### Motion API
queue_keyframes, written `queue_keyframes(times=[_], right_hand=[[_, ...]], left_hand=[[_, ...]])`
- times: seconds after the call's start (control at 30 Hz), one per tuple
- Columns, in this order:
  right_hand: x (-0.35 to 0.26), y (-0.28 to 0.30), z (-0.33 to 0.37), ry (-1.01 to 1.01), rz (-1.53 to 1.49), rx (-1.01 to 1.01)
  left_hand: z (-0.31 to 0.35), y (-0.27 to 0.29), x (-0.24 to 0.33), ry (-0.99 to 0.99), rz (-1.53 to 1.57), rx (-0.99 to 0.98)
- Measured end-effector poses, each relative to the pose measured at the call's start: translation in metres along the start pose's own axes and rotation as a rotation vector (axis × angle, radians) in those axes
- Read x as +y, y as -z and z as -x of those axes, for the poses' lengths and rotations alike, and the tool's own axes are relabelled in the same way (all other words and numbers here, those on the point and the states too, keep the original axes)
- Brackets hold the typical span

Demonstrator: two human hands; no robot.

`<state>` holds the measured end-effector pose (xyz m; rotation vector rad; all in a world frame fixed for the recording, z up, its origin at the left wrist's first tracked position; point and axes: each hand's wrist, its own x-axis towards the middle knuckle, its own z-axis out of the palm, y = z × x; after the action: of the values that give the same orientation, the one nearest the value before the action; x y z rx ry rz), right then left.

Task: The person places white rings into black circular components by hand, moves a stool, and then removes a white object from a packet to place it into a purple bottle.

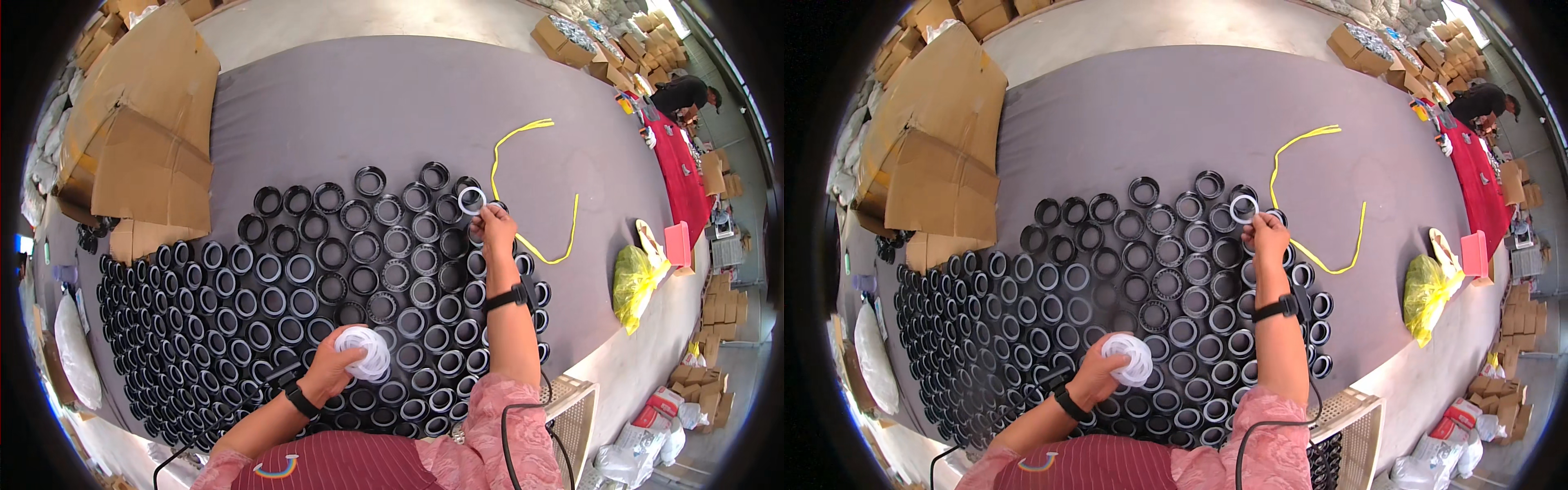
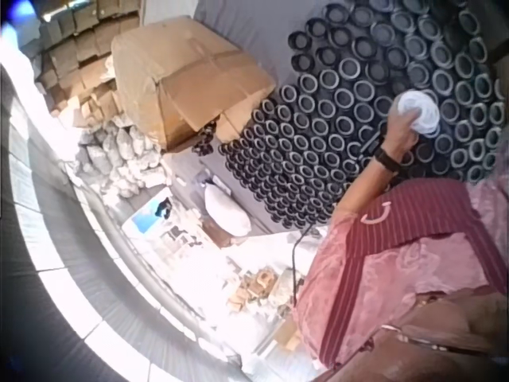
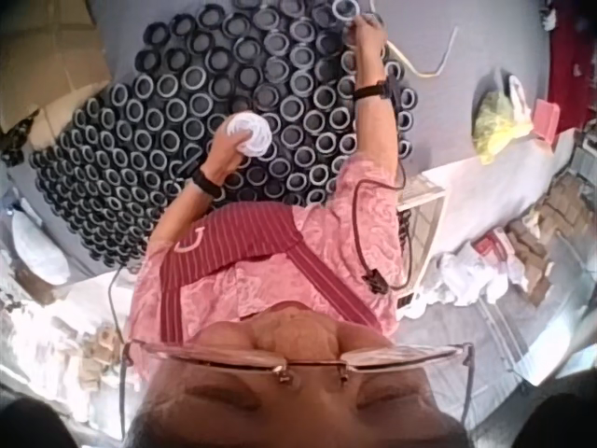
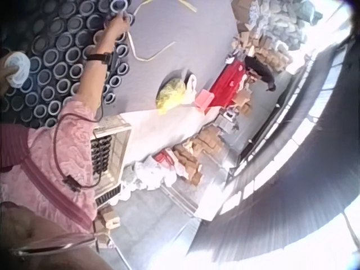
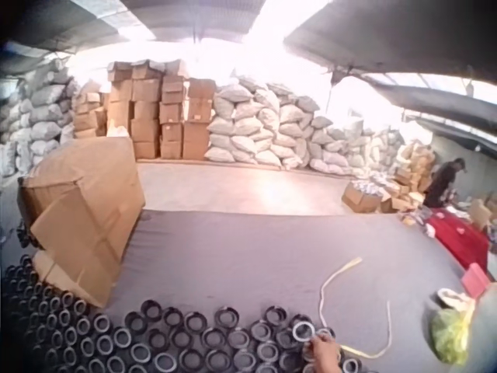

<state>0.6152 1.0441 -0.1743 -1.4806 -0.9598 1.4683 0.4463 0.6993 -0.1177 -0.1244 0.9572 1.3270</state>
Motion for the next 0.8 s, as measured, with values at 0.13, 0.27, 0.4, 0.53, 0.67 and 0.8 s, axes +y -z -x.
queue_keyframes(times=[0.13,0.27,0.4,0.53,0.67,0.8], right_hand=[[0.0,-0.015,-0.035,-0.047,0.051,0.055],[0.001,-0.024,-0.047,-0.093,0.14,0.087],[0.004,-0.023,-0.053,0.025,0.45,0.131],[0.014,-0.013,-0.041,0.461,1.022,0.283],[0.003,-0.031,0.061,0.219,0.494,-0.361],[-0.008,-0.038,0.193,-0.04,0.336,-0.764]], left_hand=[[-0.003,0.001,0.002,-0.006,0.032,-0.003],[-0.005,0.001,0.003,-0.019,0.039,0.001],[-0.006,0.0,0.004,-0.034,0.063,0.01],[-0.018,0.0,0.007,-0.121,0.03,-0.04],[-0.026,-0.008,0.017,-0.179,0.065,0.039],[-0.033,-0.017,0.025,-0.221,0.098,0.091]])
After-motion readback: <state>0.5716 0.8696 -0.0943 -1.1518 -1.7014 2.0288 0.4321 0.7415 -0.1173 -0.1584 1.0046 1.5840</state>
